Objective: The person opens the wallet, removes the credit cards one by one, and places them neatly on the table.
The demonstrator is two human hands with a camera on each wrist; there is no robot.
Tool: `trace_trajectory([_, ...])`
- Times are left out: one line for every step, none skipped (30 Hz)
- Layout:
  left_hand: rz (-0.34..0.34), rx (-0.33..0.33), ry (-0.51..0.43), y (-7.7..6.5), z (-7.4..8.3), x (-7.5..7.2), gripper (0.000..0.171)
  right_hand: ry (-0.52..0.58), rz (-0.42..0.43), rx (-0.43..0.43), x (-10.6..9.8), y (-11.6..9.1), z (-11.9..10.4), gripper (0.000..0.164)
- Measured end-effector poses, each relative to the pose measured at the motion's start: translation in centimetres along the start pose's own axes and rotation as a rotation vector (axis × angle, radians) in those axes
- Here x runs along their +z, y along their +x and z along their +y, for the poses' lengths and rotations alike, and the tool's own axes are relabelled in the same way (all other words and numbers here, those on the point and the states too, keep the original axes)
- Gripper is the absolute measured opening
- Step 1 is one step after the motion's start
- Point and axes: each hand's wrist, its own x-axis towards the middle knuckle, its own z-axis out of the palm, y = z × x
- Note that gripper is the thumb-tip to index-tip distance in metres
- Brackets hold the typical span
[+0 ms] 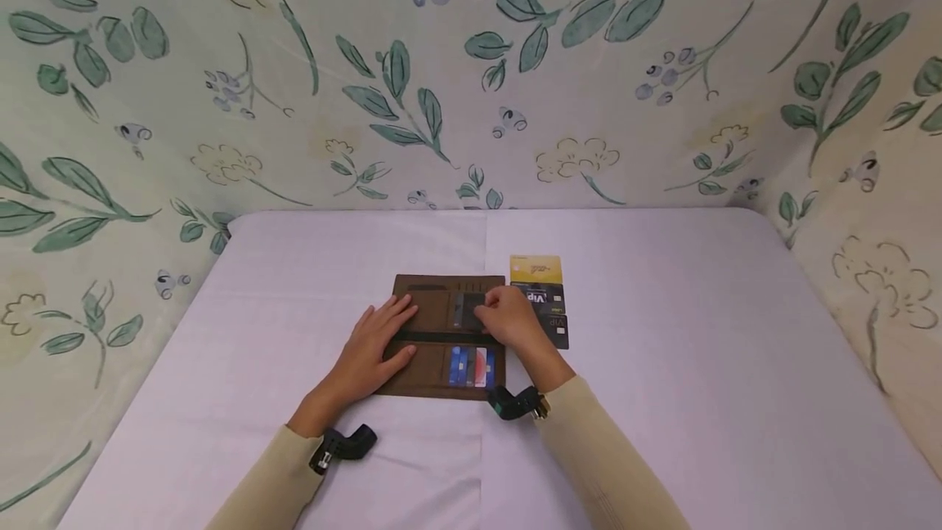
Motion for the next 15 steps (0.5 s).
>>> trace_trajectory([0.0,0.0,0.003,0.0,0.01,0.0,0.06,0.005,0.002,0.003,0.01,-0.05,0.02,0.019])
trace_trajectory([0.001,-0.001,0.004,0.0,0.01,-0.01,0.06,0.01,0.004,0.008,0.03,-0.07,0.05,0.02])
trace_trajectory([0.003,-0.002,0.006,-0.01,-0.01,-0.01,0.06,0.018,0.007,0.012,0.06,-0.09,0.04,0.022])
trace_trajectory([0.004,-0.003,0.009,0.0,-0.02,-0.02,0.06,0.021,0.01,0.014,0.09,-0.1,0.06,0.023])
trace_trajectory([0.004,-0.003,0.007,-0.02,-0.04,-0.04,0.06,0.021,0.014,0.016,0.11,-0.1,0.06,0.024])
trace_trajectory([0.004,-0.004,0.007,-0.01,-0.07,-0.04,0.06,0.024,0.018,0.02,0.12,-0.13,0.08,0.025])
trace_trajectory([0.004,-0.003,0.007,0.0,-0.1,-0.05,0.06,0.024,0.022,0.025,0.13,-0.13,0.1,0.025])
trace_trajectory([0.004,-0.003,0.006,0.0,-0.13,-0.04,0.06,0.026,0.025,0.028,0.13,-0.13,0.16,0.024])
trace_trajectory([0.001,-0.004,0.005,0.0,-0.16,-0.03,0.06,0.028,0.03,0.031,0.15,-0.12,0.2,0.023])
trace_trajectory([0.001,-0.003,0.005,0.0,-0.18,-0.02,0.06,0.032,0.032,0.035,0.16,-0.12,0.24,0.023])
trace_trajectory([-0.001,-0.004,0.003,-0.02,-0.19,0.01,0.06,0.039,0.035,0.039,0.16,-0.11,0.28,0.022])
trace_trajectory([-0.001,-0.004,0.002,-0.04,-0.2,0.05,0.06,0.041,0.036,0.04,0.18,-0.11,0.35,0.021])
trace_trajectory([-0.001,-0.003,0.0,-0.08,-0.19,0.07,0.06,0.046,0.036,0.042,0.2,-0.09,0.43,0.021])
trace_trajectory([-0.003,-0.004,-0.004,-0.13,-0.19,0.1,0.06,0.053,0.037,0.042,0.22,-0.1,0.51,0.02])
trace_trajectory([-0.003,-0.003,-0.007,-0.17,-0.18,0.14,0.06,0.063,0.039,0.047,0.24,-0.13,0.56,0.02])
